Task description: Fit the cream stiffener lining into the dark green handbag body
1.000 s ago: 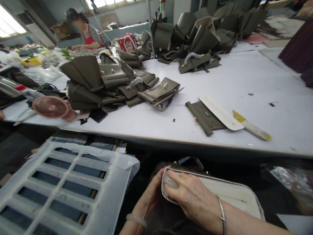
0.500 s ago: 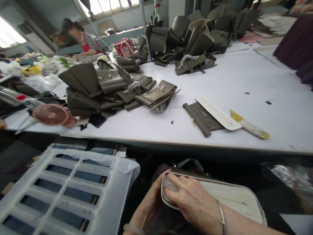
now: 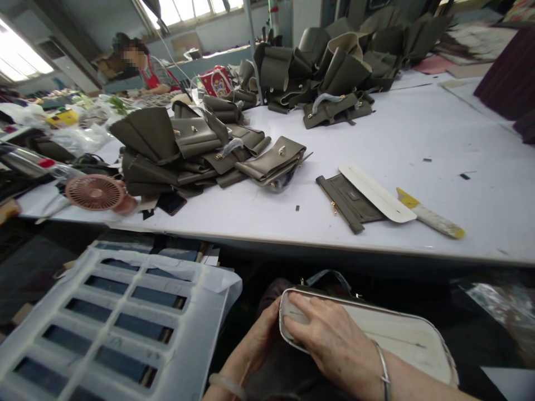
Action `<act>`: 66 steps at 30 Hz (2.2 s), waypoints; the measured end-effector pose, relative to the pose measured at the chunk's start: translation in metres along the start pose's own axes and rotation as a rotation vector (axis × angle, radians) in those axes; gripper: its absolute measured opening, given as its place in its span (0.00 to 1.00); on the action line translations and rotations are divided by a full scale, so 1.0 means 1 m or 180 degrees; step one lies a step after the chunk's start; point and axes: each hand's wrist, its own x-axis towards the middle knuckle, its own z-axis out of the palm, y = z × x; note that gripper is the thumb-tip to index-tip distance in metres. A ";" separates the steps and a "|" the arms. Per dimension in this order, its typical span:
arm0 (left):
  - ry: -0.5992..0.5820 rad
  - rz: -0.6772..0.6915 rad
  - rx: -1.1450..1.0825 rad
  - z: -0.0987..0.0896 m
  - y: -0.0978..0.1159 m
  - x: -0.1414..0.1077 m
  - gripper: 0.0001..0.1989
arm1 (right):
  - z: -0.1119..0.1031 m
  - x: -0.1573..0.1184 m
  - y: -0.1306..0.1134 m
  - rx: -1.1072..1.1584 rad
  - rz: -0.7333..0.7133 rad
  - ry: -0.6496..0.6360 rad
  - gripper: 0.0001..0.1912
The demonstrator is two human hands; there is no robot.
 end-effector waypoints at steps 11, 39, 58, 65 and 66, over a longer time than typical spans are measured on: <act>-0.0006 -0.0364 0.1523 0.006 0.048 -0.013 0.23 | 0.009 -0.003 0.000 0.0011 0.0081 0.0143 0.12; 0.0050 -0.0200 0.2260 0.028 0.057 -0.020 0.25 | 0.026 -0.009 -0.001 -0.0111 0.0139 0.0674 0.17; 0.0439 0.0458 0.1337 0.015 0.018 -0.022 0.24 | 0.022 -0.007 0.000 0.0267 0.0454 0.0677 0.30; 0.0296 0.0557 0.1518 0.019 0.024 -0.020 0.24 | 0.021 -0.007 0.000 0.0316 0.0490 0.0711 0.29; 0.0317 0.0624 0.1621 0.019 0.024 -0.019 0.23 | 0.022 -0.007 0.001 0.0309 0.0511 0.0704 0.29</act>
